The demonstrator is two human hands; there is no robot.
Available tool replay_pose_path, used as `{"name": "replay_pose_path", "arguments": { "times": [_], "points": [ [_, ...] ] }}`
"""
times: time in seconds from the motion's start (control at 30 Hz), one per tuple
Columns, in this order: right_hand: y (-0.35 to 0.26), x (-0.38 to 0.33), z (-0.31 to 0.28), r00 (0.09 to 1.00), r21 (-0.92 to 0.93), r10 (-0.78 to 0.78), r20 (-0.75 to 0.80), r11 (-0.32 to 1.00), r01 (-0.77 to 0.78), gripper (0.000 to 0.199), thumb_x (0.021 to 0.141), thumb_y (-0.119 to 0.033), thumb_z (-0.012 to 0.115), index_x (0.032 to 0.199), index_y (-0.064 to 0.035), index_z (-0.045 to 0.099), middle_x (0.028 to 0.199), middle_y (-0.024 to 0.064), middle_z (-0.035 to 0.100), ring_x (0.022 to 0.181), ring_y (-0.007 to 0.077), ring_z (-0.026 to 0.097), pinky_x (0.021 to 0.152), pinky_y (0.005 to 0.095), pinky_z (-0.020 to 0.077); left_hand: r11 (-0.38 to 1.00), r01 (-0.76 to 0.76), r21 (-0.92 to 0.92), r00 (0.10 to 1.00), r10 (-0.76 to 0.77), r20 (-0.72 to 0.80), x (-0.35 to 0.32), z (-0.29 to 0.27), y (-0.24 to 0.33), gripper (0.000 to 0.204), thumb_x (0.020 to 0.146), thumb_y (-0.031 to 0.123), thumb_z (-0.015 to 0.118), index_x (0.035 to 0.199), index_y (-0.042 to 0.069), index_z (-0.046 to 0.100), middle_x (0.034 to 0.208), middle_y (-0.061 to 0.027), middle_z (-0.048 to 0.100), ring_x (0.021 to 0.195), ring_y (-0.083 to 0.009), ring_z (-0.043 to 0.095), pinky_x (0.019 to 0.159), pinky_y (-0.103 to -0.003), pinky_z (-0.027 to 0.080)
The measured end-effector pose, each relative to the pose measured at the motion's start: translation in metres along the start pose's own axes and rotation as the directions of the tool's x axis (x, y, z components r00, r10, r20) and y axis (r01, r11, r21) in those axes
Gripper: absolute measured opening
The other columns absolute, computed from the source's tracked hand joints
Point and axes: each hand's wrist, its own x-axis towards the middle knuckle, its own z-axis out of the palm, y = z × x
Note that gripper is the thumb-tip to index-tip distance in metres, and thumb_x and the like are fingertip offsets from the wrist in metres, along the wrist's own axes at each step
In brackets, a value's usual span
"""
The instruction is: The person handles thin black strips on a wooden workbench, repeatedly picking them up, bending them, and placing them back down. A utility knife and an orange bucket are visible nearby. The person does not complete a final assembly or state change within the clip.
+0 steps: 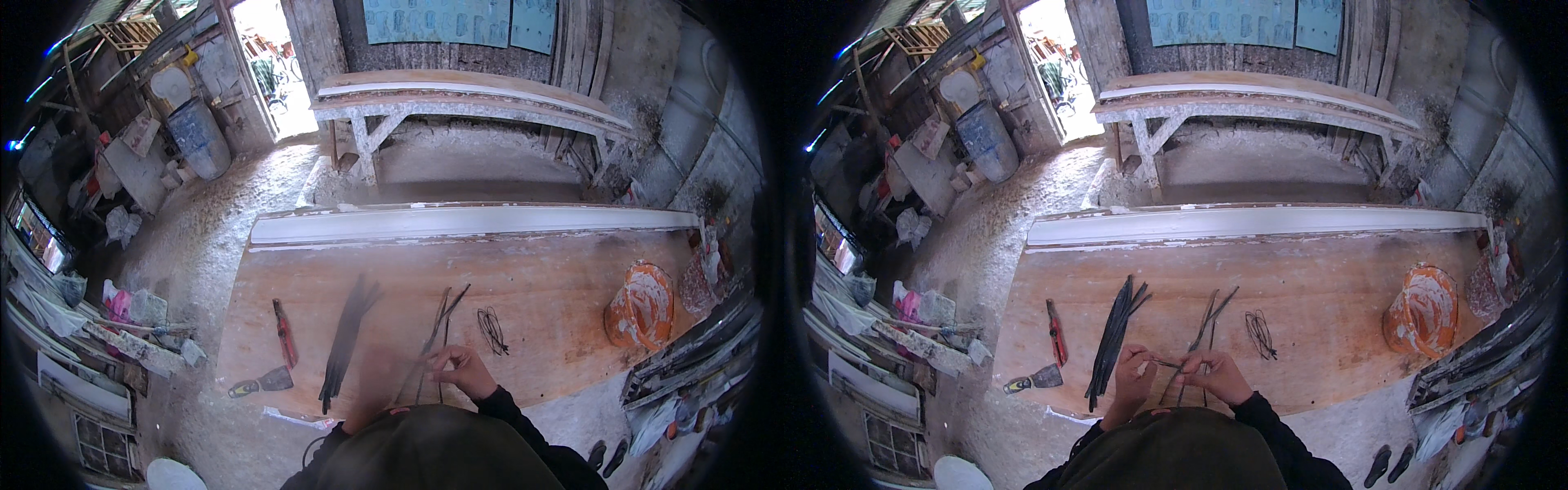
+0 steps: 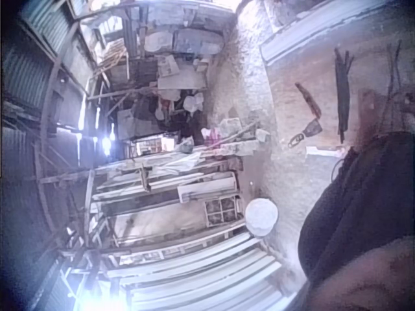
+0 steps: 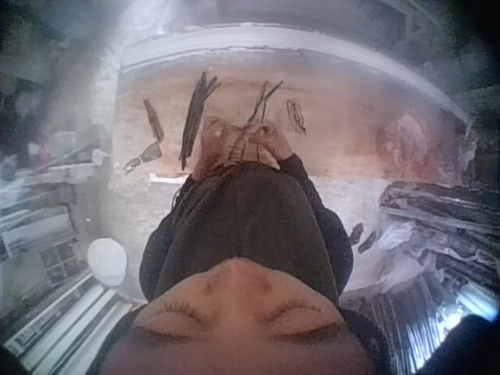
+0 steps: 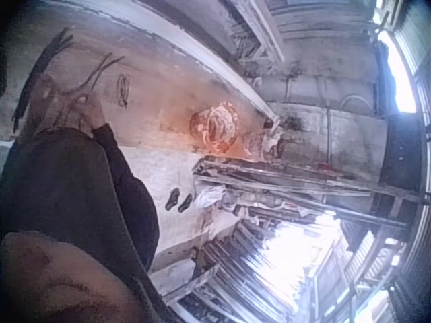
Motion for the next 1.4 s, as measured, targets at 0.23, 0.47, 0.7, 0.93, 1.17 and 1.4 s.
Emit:
{"name": "replay_pose_path", "arguments": {
  "times": [0.23, 0.47, 0.7, 0.93, 1.17, 1.4],
  "points": [
    [0.024, 0.012, -0.007, 0.874, -0.428, -0.271, -0.403, 0.9, 0.081, 0.011, 0.07, 0.003, 0.064, 0.074, -0.0023, 0.055, 0.072, 0.0029, 0.053, 0.063, 0.0109, 0.047, 0.063, 0.0239, 0.0393, 0.926, 0.11, -0.362, 0.804, 0.132, 0.579, 0.007, -0.007, 0.057, 0.012, 0.081, 0.013, 0.055, 0.083, 0.002, 0.059, 0.102, -0.01, 0.049, 0.108, -0.0218, 0.041, 0.091, -0.035, 0.034],
    [0.033, 0.015, -0.009, 0.863, -0.593, -0.329, -0.383, 0.804, 0.043, 0.018, 0.073, 0.002, 0.061, 0.089, -0.0045, 0.064, 0.07, 0.0041, 0.05, 0.064, 0.013, 0.044, 0.06, 0.0244, 0.0371, 0.874, 0.109, -0.473, 0.702, 0.269, 0.66, 0.018, -0.003, 0.07, 0.014, 0.079, 0.017, 0.057, 0.082, 0.004, 0.055, 0.09, -0.007, 0.052, 0.104, -0.0241, 0.041, 0.094, -0.038, 0.028],
    [0.038, 0.018, -0.019, 0.85, -0.545, -0.317, -0.421, 0.837, 0.042, 0.013, 0.077, -0.008, 0.062, 0.089, -0.0047, 0.065, 0.074, 0.0046, 0.054, 0.072, 0.0131, 0.05, 0.066, 0.0255, 0.0389, 0.874, 0.383, -0.299, 0.785, -0.138, 0.604, 0.01, -0.015, 0.059, 0.01, 0.076, 0.013, 0.062, 0.077, 0.005, 0.057, 0.087, -0.0067, 0.057, 0.103, -0.0203, 0.043, 0.09, -0.035, 0.031],
    [0.01, 0.003, -0.018, 0.985, -0.138, 0.02, -0.17, 0.989, -0.044, 0.009, 0.075, -0.01, 0.067, 0.082, -0.0038, 0.066, 0.081, 0.0044, 0.059, 0.079, 0.0145, 0.055, 0.074, 0.0261, 0.0413, 0.943, 0.289, -0.166, 0.955, -0.27, 0.126, 0.016, -0.024, -0.005, 0.013, 0.074, 0.004, 0.064, 0.087, 0.002, 0.065, 0.088, -0.008, 0.061, 0.084, -0.0142, 0.055, 0.072, -0.025, 0.042],
    [0.002, -0.003, -0.006, 0.973, 0.244, 0.124, 0.195, 0.955, -0.171, 0.015, 0.079, -0.011, 0.063, 0.092, -0.0034, 0.064, 0.1, 0.0047, 0.057, 0.098, 0.0154, 0.051, 0.085, 0.0289, 0.0394, 0.985, 0.13, -0.115, 0.983, -0.143, -0.111, 0.039, -0.025, 0.028, 0.01, 0.071, 0.003, 0.067, 0.081, 0.004, 0.065, 0.081, -0.0064, 0.06, 0.075, -0.0127, 0.055, 0.064, -0.023, 0.042],
    [-0.008, -0.003, -0.001, 0.985, 0.206, -0.018, 0.173, 0.978, -0.018, 0.013, 0.071, -0.005, 0.067, 0.083, -0.0017, 0.064, 0.087, 0.0081, 0.059, 0.099, 0.0197, 0.052, 0.088, 0.0321, 0.0384, 0.982, 0.093, 0.165, 0.995, -0.086, -0.049, 0.025, -0.006, -0.009, 0.007, 0.072, 0.002, 0.065, 0.077, 0.002, 0.062, 0.077, -0.0069, 0.059, 0.073, -0.0151, 0.055, 0.064, -0.026, 0.042]
  ]
}}
